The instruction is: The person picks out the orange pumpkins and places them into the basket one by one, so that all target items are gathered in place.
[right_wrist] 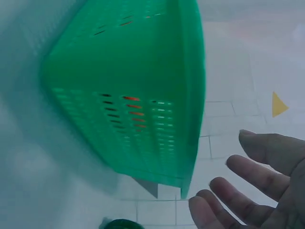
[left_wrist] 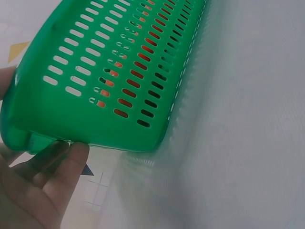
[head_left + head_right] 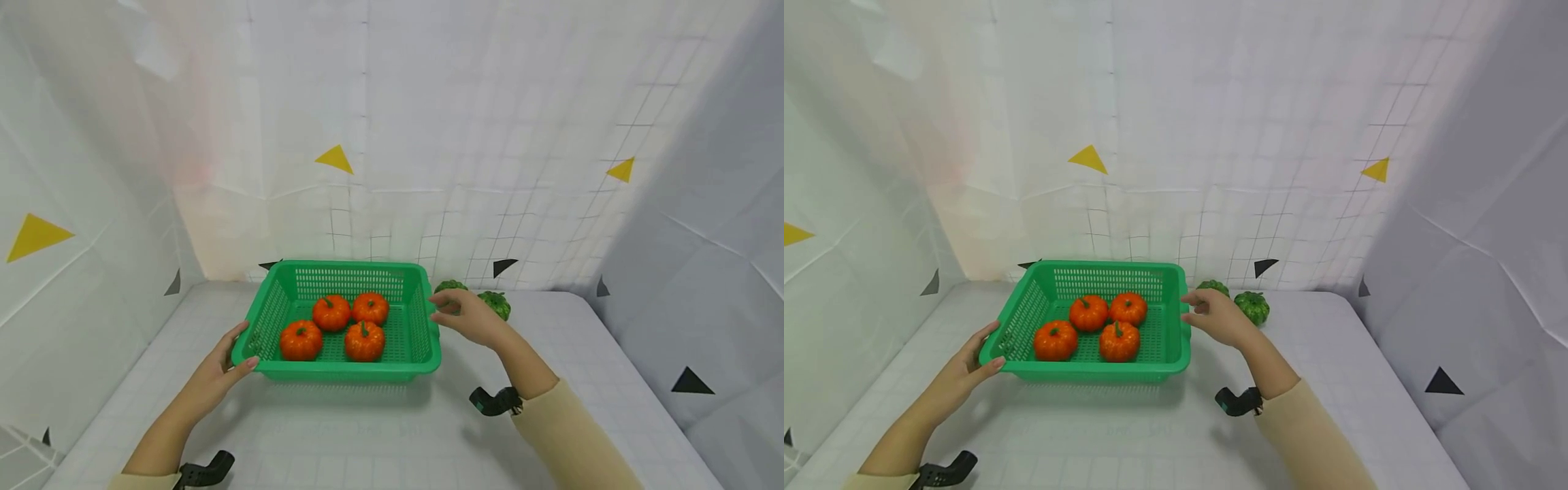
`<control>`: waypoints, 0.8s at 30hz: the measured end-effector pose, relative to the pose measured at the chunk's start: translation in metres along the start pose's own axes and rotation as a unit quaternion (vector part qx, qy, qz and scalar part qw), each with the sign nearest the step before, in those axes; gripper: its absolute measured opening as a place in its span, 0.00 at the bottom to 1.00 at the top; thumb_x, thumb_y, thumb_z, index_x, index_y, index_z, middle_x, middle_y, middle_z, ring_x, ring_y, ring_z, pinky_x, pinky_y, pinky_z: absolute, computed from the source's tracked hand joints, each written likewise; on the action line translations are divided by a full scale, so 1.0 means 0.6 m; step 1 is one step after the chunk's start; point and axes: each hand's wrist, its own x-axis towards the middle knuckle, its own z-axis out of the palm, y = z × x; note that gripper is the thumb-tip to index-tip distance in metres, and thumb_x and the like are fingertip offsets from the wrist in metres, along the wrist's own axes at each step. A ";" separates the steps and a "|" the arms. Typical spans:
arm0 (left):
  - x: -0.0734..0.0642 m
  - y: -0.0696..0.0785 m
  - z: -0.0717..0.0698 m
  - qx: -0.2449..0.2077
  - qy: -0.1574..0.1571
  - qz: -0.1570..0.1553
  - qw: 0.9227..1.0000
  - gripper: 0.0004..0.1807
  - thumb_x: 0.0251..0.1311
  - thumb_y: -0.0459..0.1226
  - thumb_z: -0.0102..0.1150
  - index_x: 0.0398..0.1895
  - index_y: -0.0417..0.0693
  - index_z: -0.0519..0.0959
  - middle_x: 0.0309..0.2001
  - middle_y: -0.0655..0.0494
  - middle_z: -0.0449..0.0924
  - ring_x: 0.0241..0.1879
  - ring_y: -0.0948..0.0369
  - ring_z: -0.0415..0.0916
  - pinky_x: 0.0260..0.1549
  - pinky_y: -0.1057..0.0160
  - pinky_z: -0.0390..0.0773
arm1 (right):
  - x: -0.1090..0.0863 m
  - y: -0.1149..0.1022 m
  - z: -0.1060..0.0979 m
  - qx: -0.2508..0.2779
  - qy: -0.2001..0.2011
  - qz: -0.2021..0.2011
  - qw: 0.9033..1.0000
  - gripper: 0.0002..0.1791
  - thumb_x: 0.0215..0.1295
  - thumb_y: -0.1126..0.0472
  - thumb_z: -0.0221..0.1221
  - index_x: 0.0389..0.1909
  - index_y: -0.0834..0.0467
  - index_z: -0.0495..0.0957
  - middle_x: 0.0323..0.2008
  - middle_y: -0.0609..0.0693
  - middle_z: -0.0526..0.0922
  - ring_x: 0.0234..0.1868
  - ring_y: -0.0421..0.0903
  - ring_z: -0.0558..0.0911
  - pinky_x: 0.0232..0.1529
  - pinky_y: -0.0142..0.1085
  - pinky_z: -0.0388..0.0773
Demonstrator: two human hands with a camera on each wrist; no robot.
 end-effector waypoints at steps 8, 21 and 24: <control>-0.001 -0.002 -0.003 0.003 0.005 0.006 1.000 0.43 0.73 0.42 0.55 0.81 0.46 0.43 0.76 0.31 0.49 0.68 0.39 0.61 0.54 0.62 0.73 | -0.025 0.027 0.015 -0.006 0.062 0.013 0.998 0.19 0.71 0.55 0.61 0.60 0.56 0.78 0.60 0.56 0.77 0.59 0.57 0.78 0.52 0.50 0.78; 0.001 -0.006 -0.002 0.000 -0.001 0.010 1.000 0.43 0.73 0.41 0.56 0.81 0.46 0.43 0.75 0.30 0.49 0.67 0.39 0.63 0.49 0.70 0.72 | -0.061 0.085 0.020 -0.033 0.105 0.017 0.994 0.17 0.71 0.58 0.61 0.58 0.59 0.78 0.57 0.58 0.78 0.57 0.58 0.79 0.54 0.50 0.77; 0.002 -0.006 -0.001 0.002 -0.002 0.009 1.000 0.43 0.73 0.41 0.56 0.81 0.46 0.43 0.76 0.31 0.48 0.68 0.38 0.61 0.55 0.56 0.74 | -0.071 0.099 0.023 -0.032 0.110 0.023 0.993 0.18 0.71 0.59 0.61 0.58 0.59 0.78 0.57 0.58 0.77 0.57 0.58 0.79 0.55 0.51 0.77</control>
